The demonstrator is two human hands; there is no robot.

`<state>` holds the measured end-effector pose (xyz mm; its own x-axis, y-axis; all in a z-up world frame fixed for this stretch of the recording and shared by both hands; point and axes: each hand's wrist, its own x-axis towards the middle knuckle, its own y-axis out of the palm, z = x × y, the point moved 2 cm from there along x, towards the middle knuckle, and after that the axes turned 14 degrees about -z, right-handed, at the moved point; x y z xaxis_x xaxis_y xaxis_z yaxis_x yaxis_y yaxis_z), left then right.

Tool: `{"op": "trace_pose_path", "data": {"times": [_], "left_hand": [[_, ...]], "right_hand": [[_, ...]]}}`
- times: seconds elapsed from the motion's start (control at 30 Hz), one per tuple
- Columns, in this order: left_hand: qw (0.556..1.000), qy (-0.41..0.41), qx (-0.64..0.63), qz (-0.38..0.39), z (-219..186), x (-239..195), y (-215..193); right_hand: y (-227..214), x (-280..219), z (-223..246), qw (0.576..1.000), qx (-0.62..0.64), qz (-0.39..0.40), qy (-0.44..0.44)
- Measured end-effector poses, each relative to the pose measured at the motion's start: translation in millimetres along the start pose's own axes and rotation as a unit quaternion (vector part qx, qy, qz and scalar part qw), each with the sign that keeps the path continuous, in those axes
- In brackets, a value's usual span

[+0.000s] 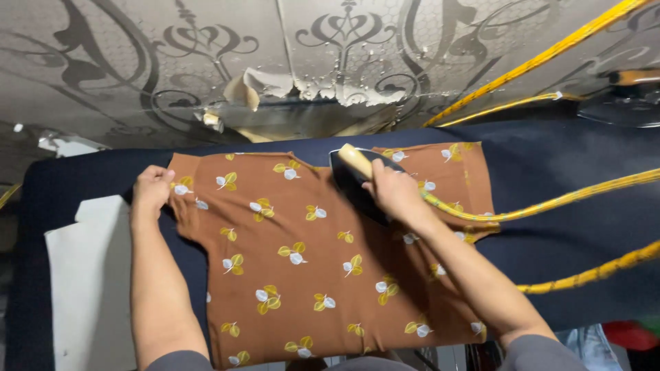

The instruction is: The person irons a brown patterned dress on a dark blue ironing board using a steam iron. They smooth the fabric, flip the dress to iron different sections, and finally fold the dress neatly on the board.

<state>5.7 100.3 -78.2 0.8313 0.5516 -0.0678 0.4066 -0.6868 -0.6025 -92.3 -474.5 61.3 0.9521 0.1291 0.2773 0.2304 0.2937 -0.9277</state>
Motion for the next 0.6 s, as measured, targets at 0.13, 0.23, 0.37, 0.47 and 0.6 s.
{"op": "trace_pose_path", "data": {"times": [0.13,0.23,0.37,0.47,0.6], "left_hand": [[0.997,0.060,-0.018,-0.036,-3,5,-2],[0.996,0.075,0.019,-0.037,9,5,4],[0.996,0.078,0.030,-0.031,8,-1,11],[0.990,0.124,0.050,-0.036,-1,-4,6],[0.990,-0.003,-0.049,0.133,-23,-39,-19]], "right_hand": [[-47,18,43,0.993,0.075,0.084,0.038],[-32,2,87,0.994,0.099,0.032,0.013],[37,4,145,1.000,0.020,0.002,-0.011],[61,28,172,0.999,-0.032,-0.042,-0.005],[81,65,188,0.996,-0.029,-0.087,0.015]]}}
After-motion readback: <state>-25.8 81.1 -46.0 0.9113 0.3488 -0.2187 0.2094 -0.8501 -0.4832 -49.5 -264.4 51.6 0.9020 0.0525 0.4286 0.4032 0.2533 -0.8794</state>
